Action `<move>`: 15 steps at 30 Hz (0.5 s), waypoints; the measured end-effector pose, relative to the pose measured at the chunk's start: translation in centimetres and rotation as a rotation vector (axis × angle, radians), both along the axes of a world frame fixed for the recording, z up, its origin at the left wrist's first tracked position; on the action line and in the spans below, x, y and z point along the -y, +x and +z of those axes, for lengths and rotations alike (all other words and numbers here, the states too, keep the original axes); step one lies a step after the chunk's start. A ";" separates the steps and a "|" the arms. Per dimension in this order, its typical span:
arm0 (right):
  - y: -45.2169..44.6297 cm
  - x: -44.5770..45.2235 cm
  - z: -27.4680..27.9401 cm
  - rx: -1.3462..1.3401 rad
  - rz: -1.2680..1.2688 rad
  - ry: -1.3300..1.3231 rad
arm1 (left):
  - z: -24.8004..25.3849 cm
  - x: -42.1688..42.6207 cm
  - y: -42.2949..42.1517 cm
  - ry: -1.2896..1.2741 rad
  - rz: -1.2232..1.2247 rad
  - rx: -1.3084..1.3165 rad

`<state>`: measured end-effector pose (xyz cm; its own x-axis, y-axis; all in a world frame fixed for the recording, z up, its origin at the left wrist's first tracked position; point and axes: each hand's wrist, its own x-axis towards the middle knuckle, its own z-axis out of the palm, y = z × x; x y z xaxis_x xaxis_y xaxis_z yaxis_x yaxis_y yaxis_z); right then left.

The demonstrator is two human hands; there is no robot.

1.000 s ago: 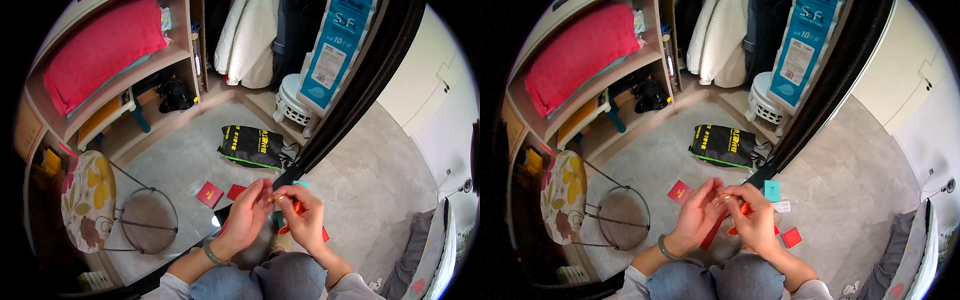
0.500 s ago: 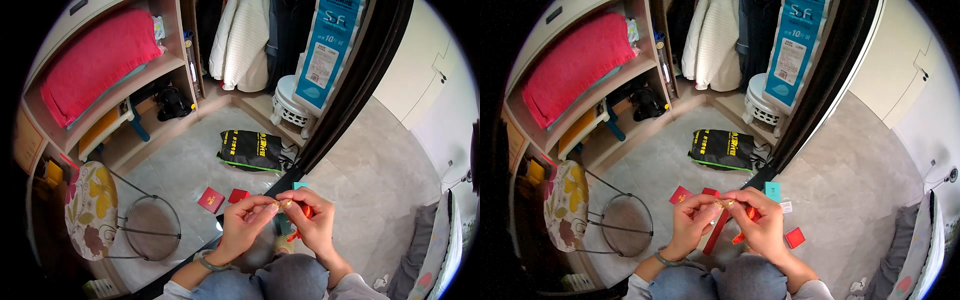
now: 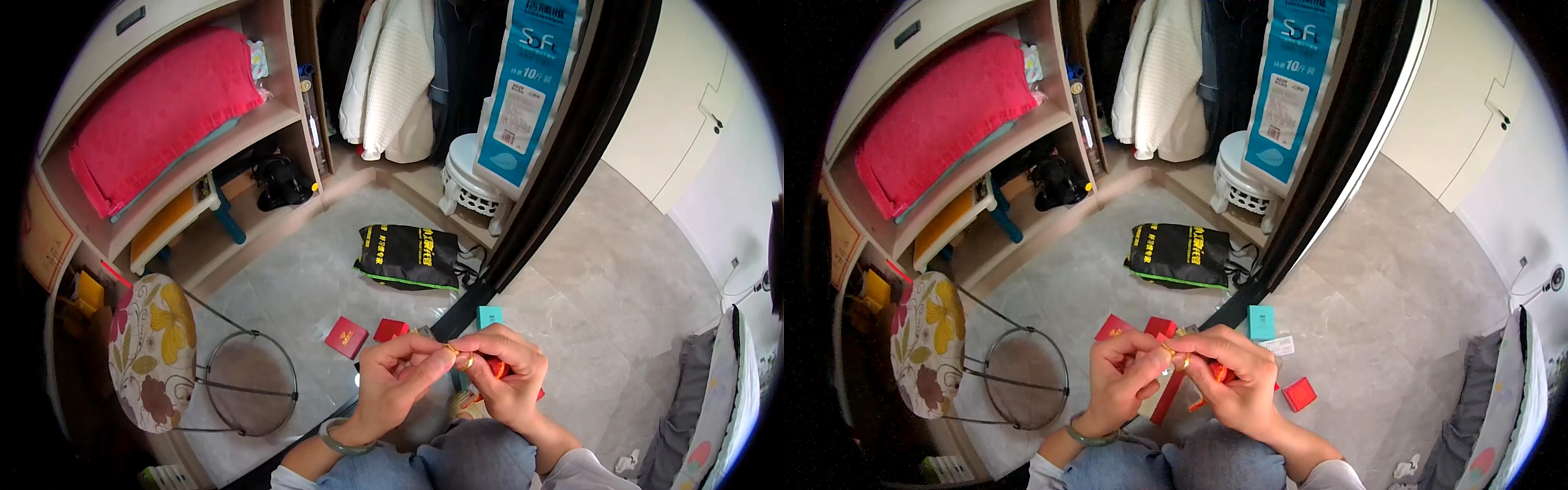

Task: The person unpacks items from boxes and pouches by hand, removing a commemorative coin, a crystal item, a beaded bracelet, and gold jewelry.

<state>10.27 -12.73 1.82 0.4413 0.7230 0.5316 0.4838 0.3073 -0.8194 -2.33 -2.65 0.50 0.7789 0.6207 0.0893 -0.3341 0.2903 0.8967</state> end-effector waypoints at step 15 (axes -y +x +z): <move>-1.0 1.3 2.0 -0.779 0.250 -0.135 | 1.7 0.0 -0.3 0.438 0.268 -0.023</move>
<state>9.28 -14.06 3.80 0.4648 0.8845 0.0412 -0.3077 0.2049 -0.9292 -2.65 -2.70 2.19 0.6021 0.7070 0.3710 -0.3244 -0.2080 0.9228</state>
